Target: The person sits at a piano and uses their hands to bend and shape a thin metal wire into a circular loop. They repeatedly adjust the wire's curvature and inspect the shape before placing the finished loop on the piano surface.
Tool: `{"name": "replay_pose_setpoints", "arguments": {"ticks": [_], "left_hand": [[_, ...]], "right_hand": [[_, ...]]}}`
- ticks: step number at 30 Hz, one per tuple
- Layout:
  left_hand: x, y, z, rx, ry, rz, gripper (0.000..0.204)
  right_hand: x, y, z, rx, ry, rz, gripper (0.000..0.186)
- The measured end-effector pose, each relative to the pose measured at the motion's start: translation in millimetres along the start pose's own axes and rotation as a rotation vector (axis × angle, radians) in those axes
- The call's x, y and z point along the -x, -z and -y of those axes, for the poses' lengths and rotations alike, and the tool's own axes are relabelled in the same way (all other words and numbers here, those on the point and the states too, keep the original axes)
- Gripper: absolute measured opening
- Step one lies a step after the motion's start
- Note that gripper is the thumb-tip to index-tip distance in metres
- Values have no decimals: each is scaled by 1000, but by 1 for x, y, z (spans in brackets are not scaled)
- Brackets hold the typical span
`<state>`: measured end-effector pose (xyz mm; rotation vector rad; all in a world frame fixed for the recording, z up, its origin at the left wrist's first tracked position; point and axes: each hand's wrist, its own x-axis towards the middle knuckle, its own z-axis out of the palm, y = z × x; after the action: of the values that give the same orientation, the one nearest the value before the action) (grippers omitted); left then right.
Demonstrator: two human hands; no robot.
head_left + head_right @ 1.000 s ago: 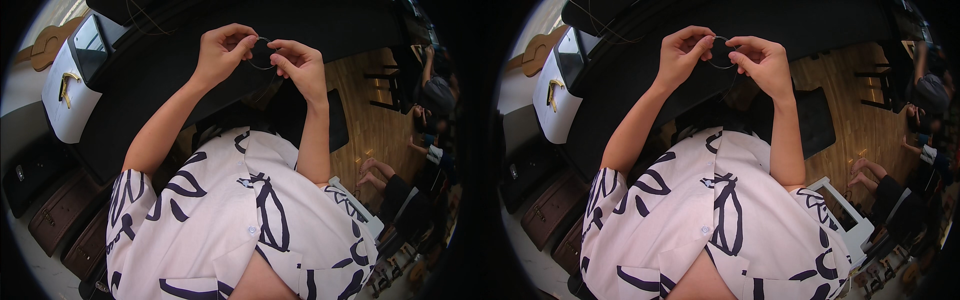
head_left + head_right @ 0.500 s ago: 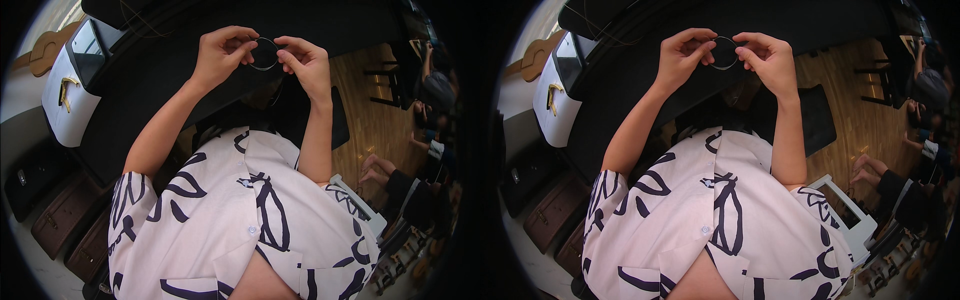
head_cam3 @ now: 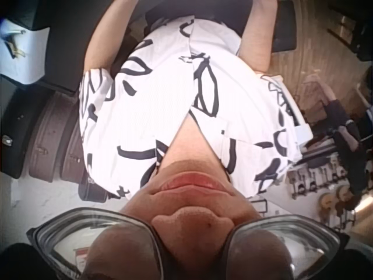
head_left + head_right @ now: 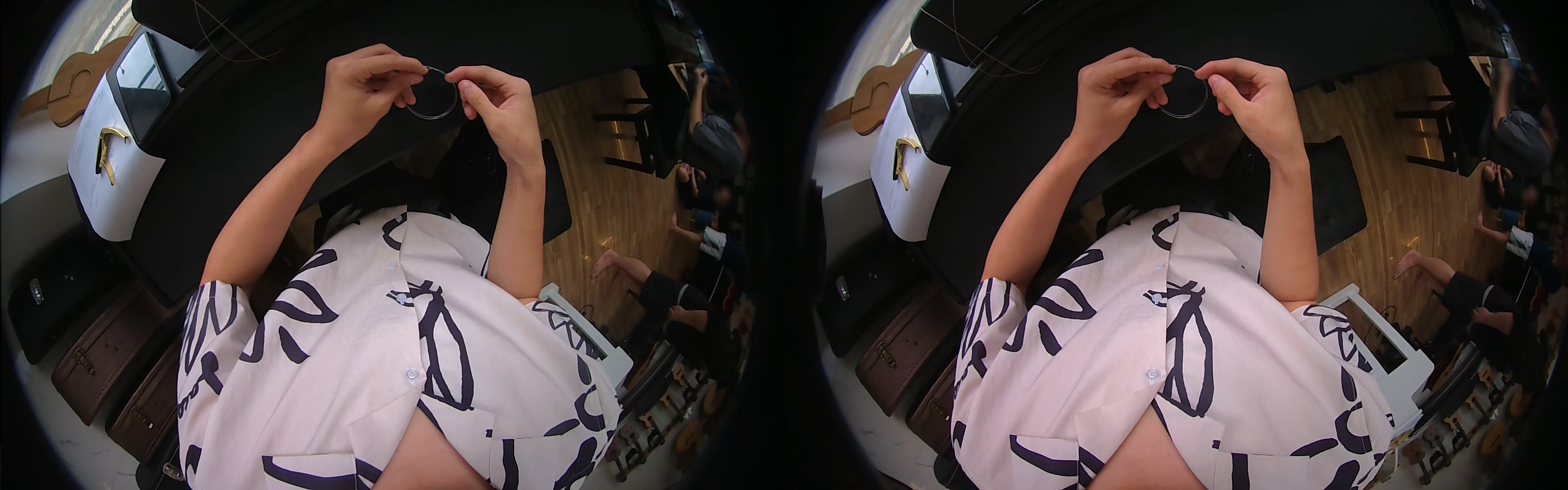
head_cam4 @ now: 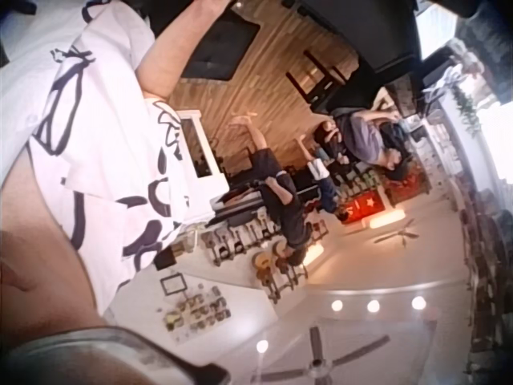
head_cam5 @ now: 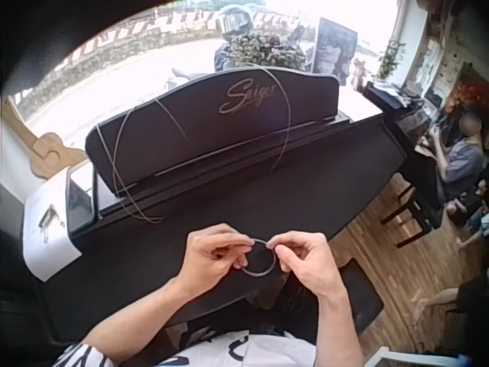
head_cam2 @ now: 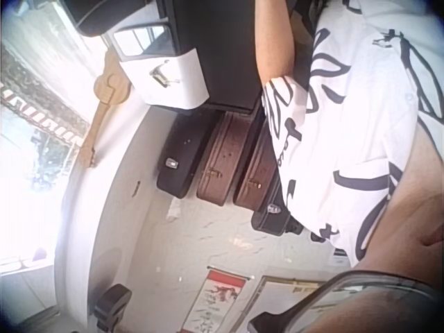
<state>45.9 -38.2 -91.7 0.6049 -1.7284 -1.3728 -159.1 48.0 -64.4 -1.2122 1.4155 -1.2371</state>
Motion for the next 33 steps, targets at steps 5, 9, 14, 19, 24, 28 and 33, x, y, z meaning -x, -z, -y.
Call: {"name": "replay_pose_setpoints", "arguments": {"ticks": [5, 9, 14, 19, 24, 28, 33], "left_hand": [[1, -2, 0, -148, -122, 5, 20], [2, -3, 1, -288, -225, 7, 21], [0, -3, 0, -315, -291, -7, 20], [1, -4, 1, -323, -304, 0, 19], [1, -2, 1, -412, -317, 33, 20], [1, -3, 1, -352, -305, 20, 16], [2, -4, -7, -26, 32, 59, 10]], "right_hand": [[0, -5, 6, -33, -67, 24, 16], [-1, -10, 5, -67, -105, 18, 16], [-1, -12, 2, -58, -91, -27, 13], [0, -12, 5, -63, -132, -87, 11], [-2, -9, 1, -115, -103, -86, 12], [-2, -10, -4, -48, -59, -57, 12], [0, -9, -1, 29, -36, -18, 11]]}}
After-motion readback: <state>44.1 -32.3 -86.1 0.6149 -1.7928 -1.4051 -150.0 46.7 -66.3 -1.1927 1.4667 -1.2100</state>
